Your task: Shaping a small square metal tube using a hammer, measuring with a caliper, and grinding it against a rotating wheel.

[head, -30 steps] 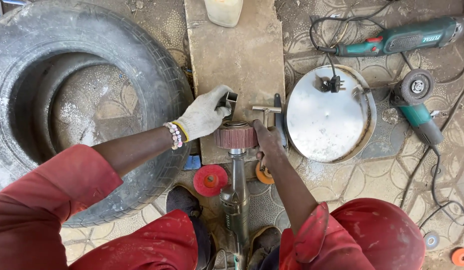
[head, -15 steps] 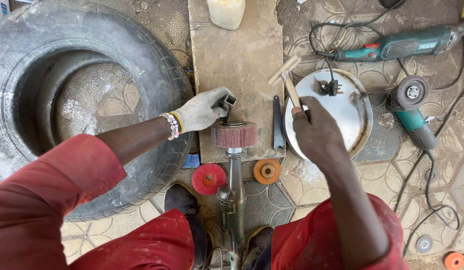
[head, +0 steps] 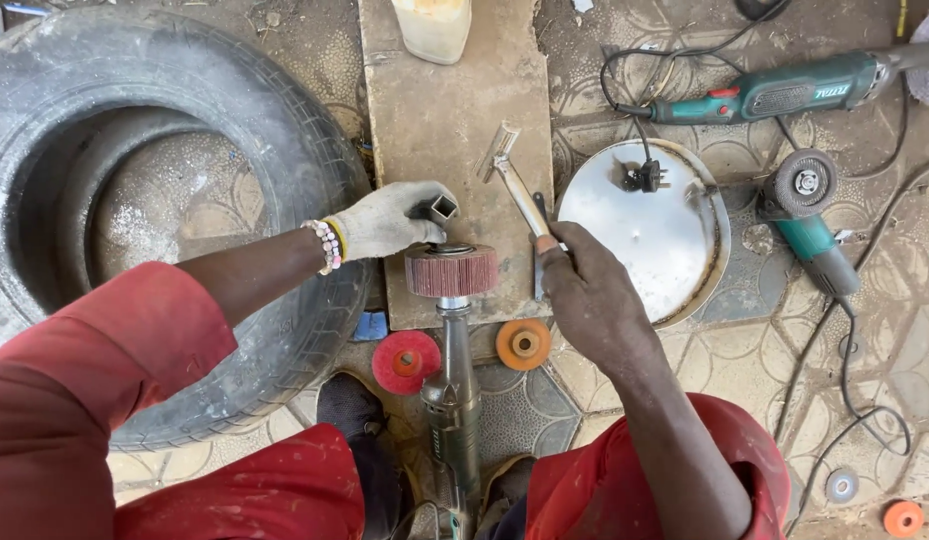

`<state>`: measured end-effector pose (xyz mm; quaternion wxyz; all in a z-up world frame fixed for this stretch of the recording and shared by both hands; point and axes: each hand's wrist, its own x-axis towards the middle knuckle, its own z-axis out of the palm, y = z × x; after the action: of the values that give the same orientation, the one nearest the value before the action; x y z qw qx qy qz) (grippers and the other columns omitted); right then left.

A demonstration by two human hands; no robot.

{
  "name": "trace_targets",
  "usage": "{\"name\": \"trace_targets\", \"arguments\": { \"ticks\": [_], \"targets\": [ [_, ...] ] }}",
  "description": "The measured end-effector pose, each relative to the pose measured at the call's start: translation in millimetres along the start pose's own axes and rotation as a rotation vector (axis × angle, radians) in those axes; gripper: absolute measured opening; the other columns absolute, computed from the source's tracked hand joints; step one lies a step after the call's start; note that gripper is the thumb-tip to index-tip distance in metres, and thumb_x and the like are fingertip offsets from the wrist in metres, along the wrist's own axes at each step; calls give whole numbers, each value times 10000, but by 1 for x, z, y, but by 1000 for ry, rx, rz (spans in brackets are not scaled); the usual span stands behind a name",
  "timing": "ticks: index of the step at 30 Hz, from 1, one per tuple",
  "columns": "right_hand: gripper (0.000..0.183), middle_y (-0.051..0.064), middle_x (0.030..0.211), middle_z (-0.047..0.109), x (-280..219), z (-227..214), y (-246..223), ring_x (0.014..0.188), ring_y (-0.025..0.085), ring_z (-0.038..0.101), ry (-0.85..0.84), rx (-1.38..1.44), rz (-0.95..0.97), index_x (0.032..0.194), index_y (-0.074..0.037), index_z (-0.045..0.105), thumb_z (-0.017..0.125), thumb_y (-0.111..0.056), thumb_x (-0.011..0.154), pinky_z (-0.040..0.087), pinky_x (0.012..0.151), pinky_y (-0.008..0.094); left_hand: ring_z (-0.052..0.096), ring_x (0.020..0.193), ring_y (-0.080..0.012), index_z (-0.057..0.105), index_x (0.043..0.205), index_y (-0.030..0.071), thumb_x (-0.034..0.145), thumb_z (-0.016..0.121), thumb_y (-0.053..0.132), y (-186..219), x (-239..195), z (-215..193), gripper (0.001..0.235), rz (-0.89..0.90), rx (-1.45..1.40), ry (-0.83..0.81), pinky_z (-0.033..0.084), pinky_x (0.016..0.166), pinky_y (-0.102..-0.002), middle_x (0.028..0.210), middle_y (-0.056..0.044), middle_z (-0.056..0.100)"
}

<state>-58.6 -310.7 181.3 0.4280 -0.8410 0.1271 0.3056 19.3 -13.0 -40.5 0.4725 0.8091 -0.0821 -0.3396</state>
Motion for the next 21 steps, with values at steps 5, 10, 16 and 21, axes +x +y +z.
{"name": "trace_targets", "arguments": {
  "ticks": [5, 10, 16, 21],
  "targets": [
    [543, 165, 998, 724, -4, 15, 10, 853, 231, 637, 31, 9, 17, 1758, 7, 635, 391, -236, 1337, 577, 810, 400, 842, 1282, -403, 822, 1449, 203, 1062, 939, 236, 6, -8, 0, 406, -18, 48, 73, 616, 1150, -602, 1211, -165, 900],
    [514, 160, 970, 751, -8, 28, 18, 861, 264, 674, 26, -28, -47, 1503, -106, 796, 422, -422, 1347, 587, 833, 468, 847, 1309, -364, 795, 1411, 232, 1086, 891, 239, -12, -3, 11, 338, -30, 32, 133, 621, 1202, -583, 1195, -66, 931],
    [505, 167, 876, 775, -23, 35, -3, 667, 219, 618, 78, -84, 11, 1544, -61, 775, 398, -341, 1359, 556, 676, 378, 858, 1298, -326, 803, 1375, 268, 1086, 900, 248, -4, -8, 14, 305, -27, 31, 150, 629, 1203, -572, 1179, -23, 941],
    [512, 196, 820, 774, -7, 56, 26, 614, 231, 664, 89, -103, -63, 1514, -32, 754, 414, -380, 1352, 507, 594, 389, 847, 1328, -372, 806, 1384, 271, 1103, 892, 244, -2, -12, 15, 295, -16, 14, 154, 623, 1223, -601, 1204, -28, 951]
  ]
}}
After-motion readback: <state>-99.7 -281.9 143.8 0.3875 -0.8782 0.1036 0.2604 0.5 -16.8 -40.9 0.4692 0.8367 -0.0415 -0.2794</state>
